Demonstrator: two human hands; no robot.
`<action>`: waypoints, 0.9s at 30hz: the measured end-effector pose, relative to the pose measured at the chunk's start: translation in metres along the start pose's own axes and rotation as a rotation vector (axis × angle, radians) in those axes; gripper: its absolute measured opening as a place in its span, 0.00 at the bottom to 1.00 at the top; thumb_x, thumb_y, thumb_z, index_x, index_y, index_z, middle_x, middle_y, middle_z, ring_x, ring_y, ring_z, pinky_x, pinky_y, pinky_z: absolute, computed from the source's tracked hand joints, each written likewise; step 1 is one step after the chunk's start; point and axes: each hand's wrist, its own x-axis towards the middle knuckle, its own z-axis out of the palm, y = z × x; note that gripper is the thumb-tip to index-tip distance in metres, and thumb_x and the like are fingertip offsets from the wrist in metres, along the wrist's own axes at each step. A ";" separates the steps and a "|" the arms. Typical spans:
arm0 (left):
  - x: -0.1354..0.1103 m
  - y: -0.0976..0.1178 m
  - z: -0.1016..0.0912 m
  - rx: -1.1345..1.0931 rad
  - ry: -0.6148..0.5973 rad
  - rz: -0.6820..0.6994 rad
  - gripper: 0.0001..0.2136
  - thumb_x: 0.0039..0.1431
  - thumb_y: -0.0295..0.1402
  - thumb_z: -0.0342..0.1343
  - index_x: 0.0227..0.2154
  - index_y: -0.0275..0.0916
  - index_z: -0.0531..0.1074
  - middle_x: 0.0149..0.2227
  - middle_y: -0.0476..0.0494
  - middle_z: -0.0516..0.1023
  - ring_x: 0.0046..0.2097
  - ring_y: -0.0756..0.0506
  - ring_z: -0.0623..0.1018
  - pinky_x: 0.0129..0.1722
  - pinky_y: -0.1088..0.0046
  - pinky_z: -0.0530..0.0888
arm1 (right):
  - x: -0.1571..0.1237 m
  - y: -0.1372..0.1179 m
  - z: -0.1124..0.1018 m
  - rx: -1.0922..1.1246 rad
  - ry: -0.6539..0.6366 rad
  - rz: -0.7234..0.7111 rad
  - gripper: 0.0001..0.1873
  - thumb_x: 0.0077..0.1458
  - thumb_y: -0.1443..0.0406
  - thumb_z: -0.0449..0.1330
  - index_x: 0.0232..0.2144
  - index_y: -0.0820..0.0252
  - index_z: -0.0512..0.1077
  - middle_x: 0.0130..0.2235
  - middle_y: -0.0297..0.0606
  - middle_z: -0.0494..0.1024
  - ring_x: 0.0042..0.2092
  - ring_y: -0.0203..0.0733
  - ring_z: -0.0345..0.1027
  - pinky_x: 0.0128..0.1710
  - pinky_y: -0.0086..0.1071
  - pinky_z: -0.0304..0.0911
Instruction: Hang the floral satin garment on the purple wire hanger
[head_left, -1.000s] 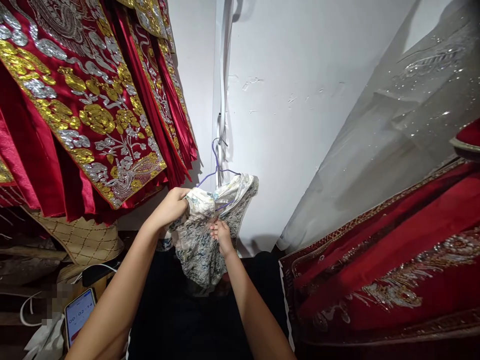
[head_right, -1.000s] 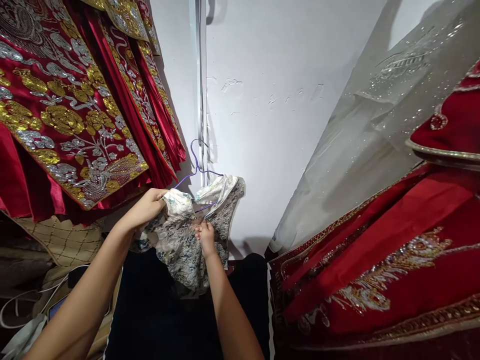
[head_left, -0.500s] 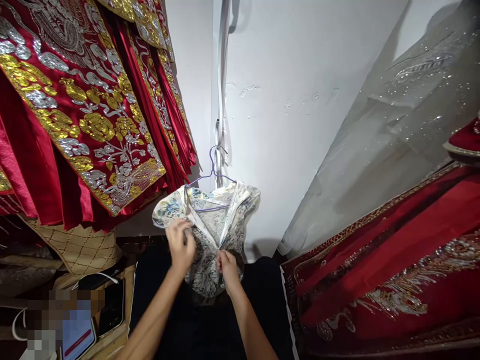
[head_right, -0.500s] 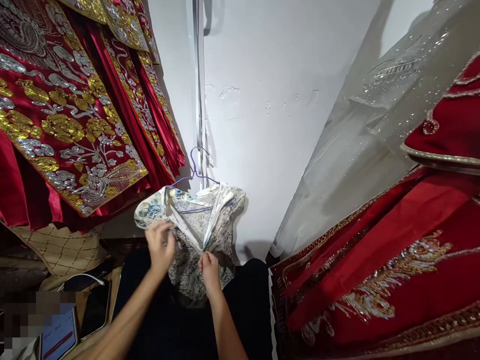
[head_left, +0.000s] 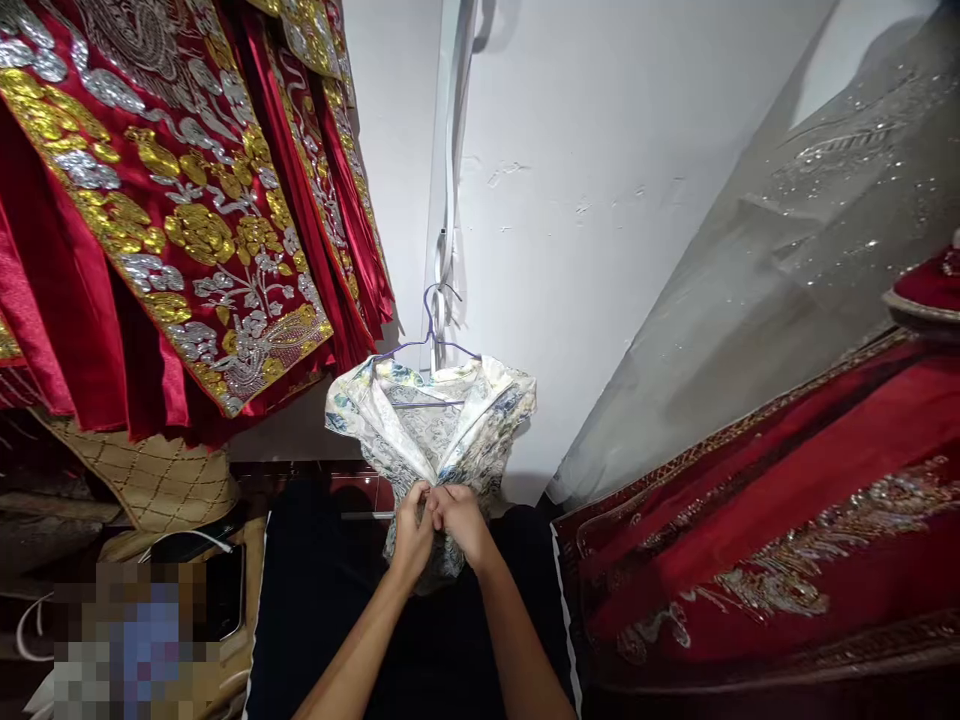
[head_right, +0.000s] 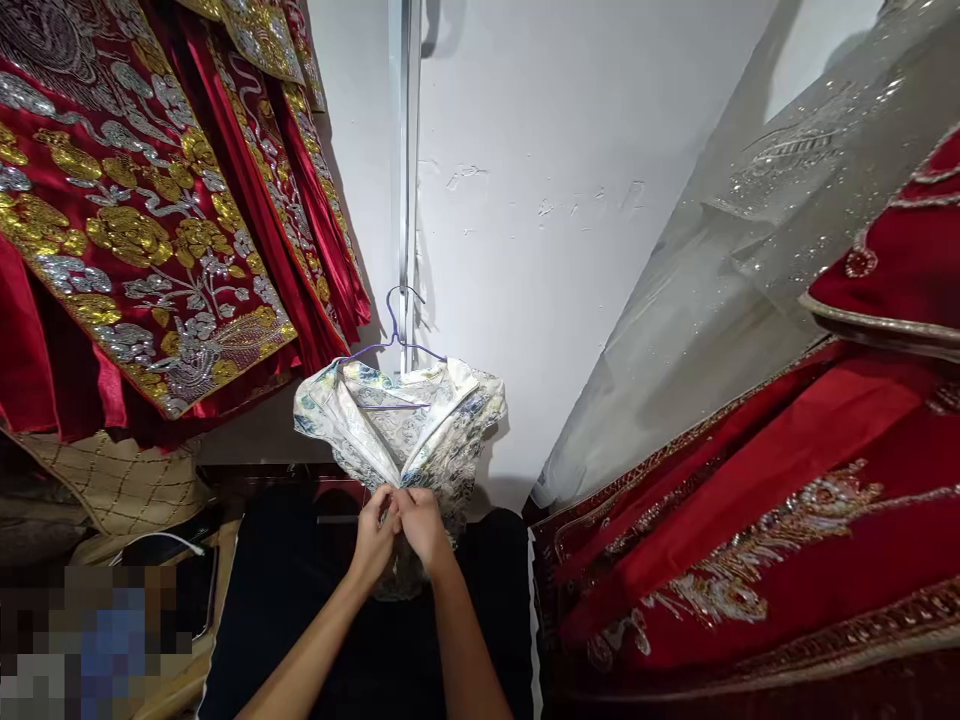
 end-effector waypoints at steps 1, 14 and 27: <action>-0.001 -0.001 0.003 -0.028 0.004 0.002 0.17 0.62 0.49 0.51 0.37 0.39 0.69 0.33 0.46 0.72 0.36 0.44 0.73 0.39 0.70 0.71 | 0.001 -0.006 -0.003 0.016 -0.021 0.013 0.13 0.51 0.61 0.54 0.18 0.59 0.69 0.15 0.31 0.65 0.19 0.35 0.57 0.23 0.29 0.51; 0.022 -0.008 -0.003 0.250 -0.106 0.216 0.11 0.62 0.38 0.50 0.29 0.39 0.71 0.31 0.43 0.75 0.36 0.43 0.75 0.41 0.67 0.71 | 0.050 -0.187 -0.015 0.475 0.069 -0.291 0.09 0.51 0.62 0.58 0.23 0.61 0.67 0.17 0.28 0.66 0.17 0.27 0.51 0.16 0.24 0.42; 0.106 0.183 -0.048 0.466 0.001 0.512 0.09 0.65 0.36 0.52 0.36 0.38 0.75 0.35 0.44 0.78 0.36 0.46 0.76 0.38 0.70 0.70 | 0.042 -0.148 -0.003 0.120 0.100 -0.390 0.14 0.56 0.58 0.54 0.22 0.59 0.68 0.16 0.28 0.65 0.19 0.31 0.55 0.20 0.26 0.49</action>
